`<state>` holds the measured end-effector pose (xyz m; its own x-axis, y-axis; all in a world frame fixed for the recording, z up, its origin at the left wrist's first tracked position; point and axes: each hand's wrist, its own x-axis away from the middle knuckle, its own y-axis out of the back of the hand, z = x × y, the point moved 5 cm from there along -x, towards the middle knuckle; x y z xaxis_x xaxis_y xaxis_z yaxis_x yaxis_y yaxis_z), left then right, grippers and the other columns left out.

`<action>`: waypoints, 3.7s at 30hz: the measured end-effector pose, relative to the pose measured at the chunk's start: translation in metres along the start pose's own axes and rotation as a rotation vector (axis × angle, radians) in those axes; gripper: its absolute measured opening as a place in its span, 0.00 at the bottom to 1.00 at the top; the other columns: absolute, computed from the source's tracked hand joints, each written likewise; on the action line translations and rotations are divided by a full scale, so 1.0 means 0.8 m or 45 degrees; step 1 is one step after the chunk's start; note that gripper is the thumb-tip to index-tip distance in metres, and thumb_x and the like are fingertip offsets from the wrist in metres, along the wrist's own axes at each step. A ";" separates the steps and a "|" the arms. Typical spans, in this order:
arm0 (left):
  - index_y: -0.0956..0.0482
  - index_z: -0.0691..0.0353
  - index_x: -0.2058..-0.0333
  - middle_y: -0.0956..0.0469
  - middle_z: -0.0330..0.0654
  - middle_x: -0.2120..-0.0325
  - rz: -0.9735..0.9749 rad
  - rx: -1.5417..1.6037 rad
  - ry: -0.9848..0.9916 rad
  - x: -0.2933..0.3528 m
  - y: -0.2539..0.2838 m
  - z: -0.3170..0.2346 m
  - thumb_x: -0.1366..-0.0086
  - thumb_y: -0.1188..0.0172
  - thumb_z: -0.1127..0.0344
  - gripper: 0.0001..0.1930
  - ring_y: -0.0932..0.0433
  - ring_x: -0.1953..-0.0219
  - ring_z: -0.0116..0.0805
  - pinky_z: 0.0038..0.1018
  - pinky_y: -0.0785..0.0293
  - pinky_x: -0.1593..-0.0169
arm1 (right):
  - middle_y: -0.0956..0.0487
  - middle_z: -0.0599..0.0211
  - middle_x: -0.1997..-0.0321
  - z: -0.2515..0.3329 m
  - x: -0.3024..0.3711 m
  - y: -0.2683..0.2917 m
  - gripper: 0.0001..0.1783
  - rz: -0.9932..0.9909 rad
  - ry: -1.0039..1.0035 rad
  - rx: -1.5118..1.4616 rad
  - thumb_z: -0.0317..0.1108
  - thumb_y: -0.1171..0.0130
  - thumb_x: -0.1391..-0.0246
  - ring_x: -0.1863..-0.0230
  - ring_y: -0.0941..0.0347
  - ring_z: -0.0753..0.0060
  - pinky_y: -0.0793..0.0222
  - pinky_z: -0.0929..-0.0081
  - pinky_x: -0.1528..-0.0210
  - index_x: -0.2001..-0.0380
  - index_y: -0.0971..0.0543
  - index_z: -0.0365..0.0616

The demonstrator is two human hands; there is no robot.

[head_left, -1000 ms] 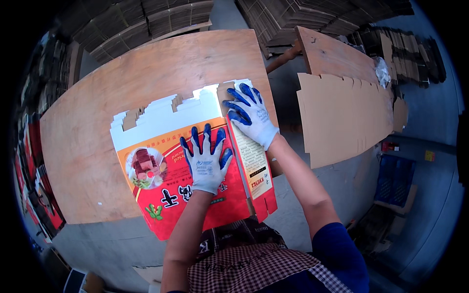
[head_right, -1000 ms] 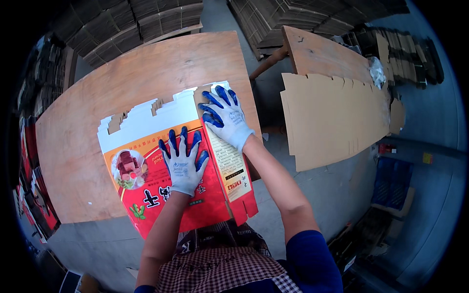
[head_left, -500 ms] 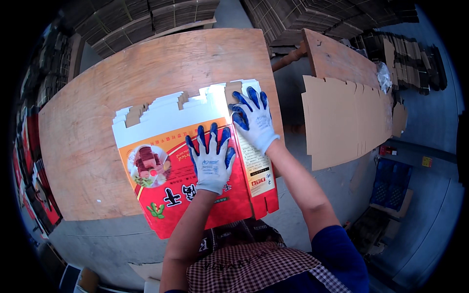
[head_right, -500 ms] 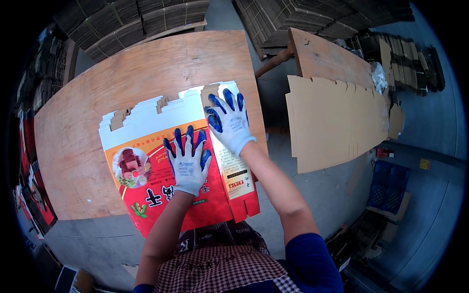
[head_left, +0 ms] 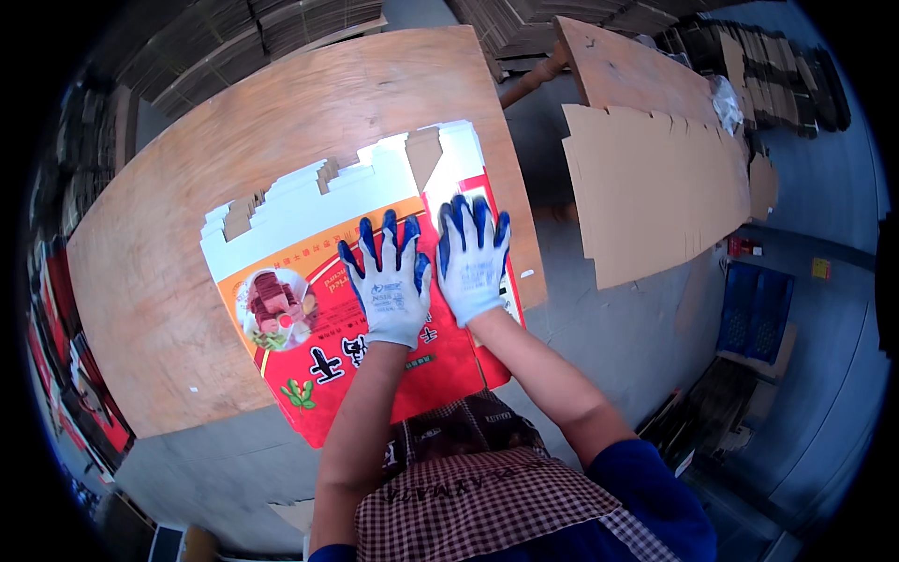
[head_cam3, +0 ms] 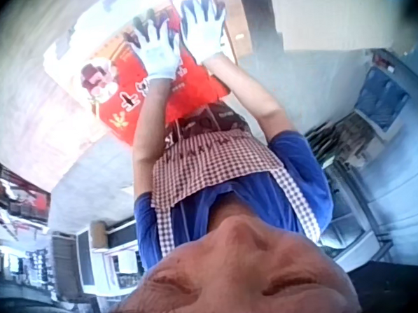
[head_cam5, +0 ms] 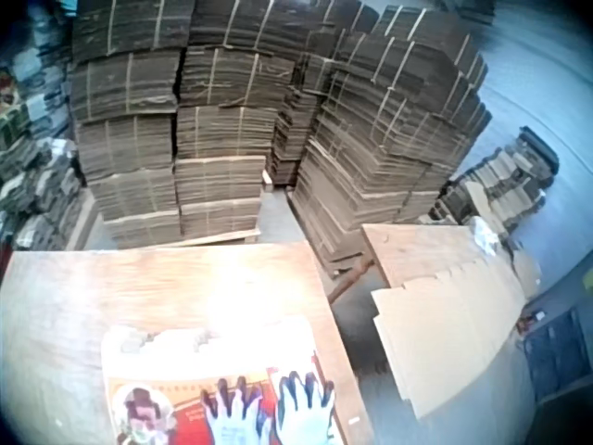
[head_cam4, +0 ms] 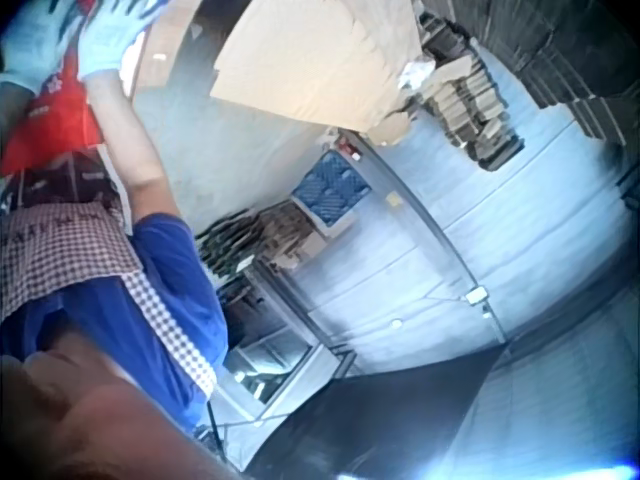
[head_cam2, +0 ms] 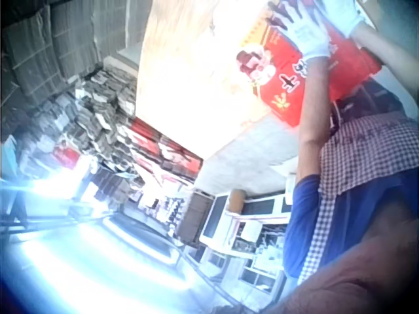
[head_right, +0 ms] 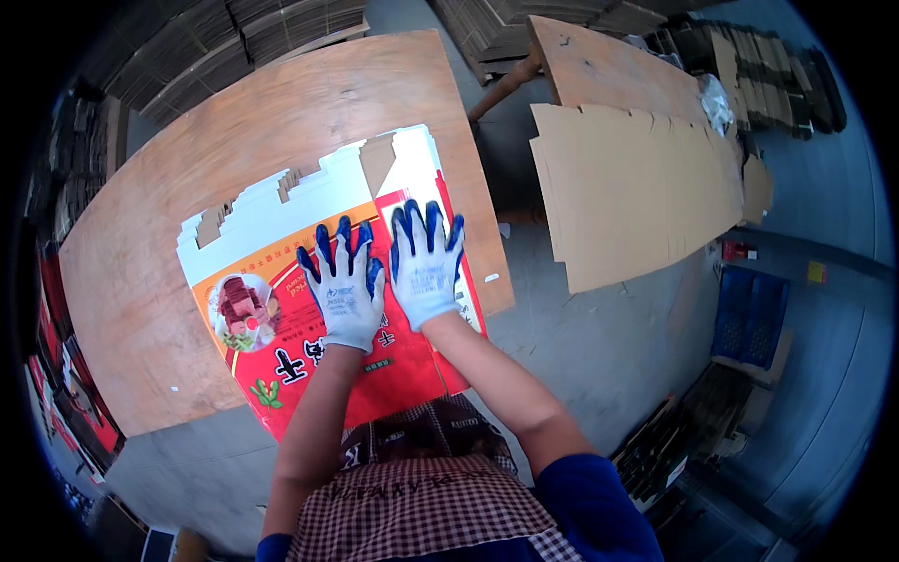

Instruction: The person applies a white substance to a large flat cardboard sheet using a cloth, then folds and assembles printed cardboard boxes on a workbench. The person handles the boxes one at a time, folding flaps and stacking them.

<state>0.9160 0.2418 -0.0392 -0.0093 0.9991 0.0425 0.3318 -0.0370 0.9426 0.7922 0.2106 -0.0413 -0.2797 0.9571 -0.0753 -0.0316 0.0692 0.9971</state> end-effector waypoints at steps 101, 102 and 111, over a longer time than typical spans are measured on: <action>0.27 0.52 0.37 0.50 0.45 0.25 -0.046 -0.039 -0.165 0.002 0.009 -0.016 0.35 0.40 0.46 0.31 0.56 0.24 0.53 0.56 0.67 0.25 | 0.17 0.60 0.46 -0.273 0.133 0.026 0.20 -0.292 -1.001 -1.478 0.31 0.42 0.36 0.49 0.19 0.68 0.26 0.72 0.44 0.42 0.22 0.38; 0.28 0.52 0.36 0.50 0.45 0.25 -0.041 -0.033 -0.165 0.001 0.008 -0.017 0.35 0.40 0.46 0.31 0.56 0.24 0.53 0.56 0.66 0.25 | 0.17 0.62 0.46 -0.286 0.130 0.011 0.20 -0.186 -1.066 -1.716 0.34 0.43 0.33 0.49 0.19 0.69 0.26 0.73 0.44 0.42 0.22 0.38; 0.29 0.50 0.35 0.50 0.45 0.25 -0.015 -0.026 -0.135 0.000 0.010 -0.012 0.37 0.39 0.49 0.32 0.57 0.24 0.54 0.57 0.67 0.25 | 0.18 0.61 0.47 -0.258 0.079 0.059 0.24 0.151 -0.965 -2.288 0.40 0.43 0.33 0.50 0.20 0.71 0.27 0.75 0.45 0.41 0.24 0.36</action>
<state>0.9097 0.2412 -0.0287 0.0870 0.9962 -0.0031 0.3126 -0.0243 0.9496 0.5750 0.2159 -0.0012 0.0339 0.8720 0.4884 -0.9657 0.1544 -0.2087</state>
